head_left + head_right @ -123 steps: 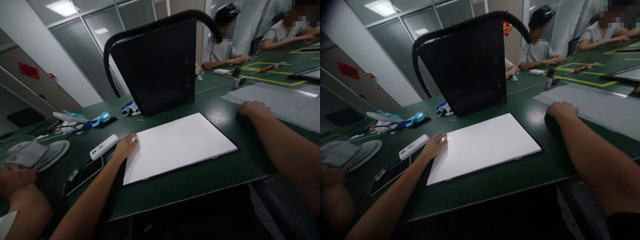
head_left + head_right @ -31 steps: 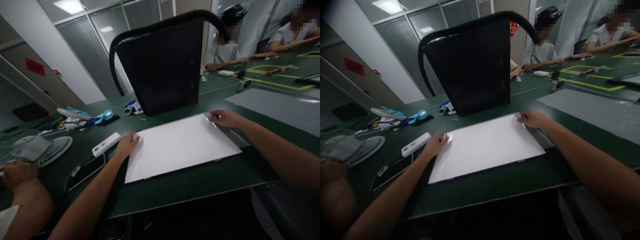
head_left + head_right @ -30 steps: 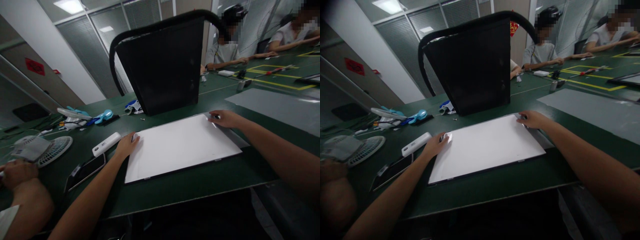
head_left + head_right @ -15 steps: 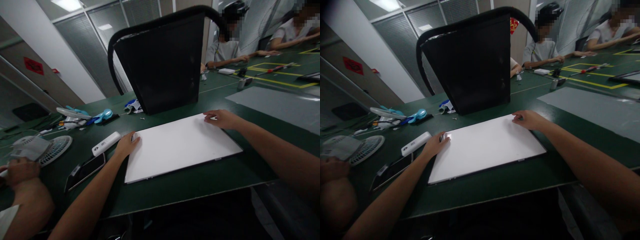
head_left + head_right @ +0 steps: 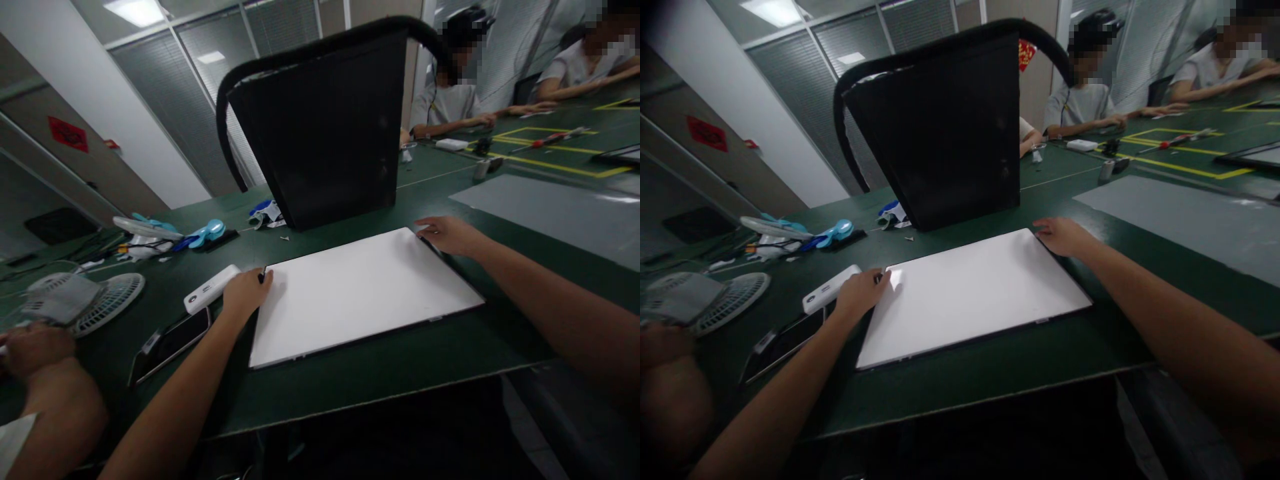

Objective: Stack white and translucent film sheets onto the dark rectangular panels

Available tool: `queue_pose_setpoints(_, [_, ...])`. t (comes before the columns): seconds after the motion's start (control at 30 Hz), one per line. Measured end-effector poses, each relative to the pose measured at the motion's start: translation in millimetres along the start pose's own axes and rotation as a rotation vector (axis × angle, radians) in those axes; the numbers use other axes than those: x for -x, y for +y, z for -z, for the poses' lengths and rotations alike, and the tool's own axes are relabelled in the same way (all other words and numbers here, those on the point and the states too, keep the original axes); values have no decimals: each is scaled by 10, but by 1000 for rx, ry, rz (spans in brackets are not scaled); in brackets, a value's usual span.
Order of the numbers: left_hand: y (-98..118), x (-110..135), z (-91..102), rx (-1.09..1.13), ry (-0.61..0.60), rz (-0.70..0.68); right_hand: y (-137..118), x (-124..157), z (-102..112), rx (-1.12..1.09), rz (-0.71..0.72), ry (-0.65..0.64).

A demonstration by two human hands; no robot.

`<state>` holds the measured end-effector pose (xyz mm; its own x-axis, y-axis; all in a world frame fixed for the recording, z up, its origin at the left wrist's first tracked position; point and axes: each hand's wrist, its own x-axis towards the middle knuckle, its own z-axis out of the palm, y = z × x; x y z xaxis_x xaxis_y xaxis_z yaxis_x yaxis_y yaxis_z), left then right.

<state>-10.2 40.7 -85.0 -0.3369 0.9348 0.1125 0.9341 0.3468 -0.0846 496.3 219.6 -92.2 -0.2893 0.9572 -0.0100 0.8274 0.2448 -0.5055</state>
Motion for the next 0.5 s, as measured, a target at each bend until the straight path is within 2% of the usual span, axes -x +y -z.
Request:
queue_pose_setpoints(0.17, [10, 64, 130, -66, -43, 66, -32, 30, 12, 4, -7, -8])
queue_pose_setpoints(0.37, [18, 63, 105, -37, -41, 25, -40, 20, 80, 58, -144, 24])
queue_pose_setpoints(0.5, [-51, 5, 31, -13, -6, -70, -89, 49, 103, 25, -154, 14])
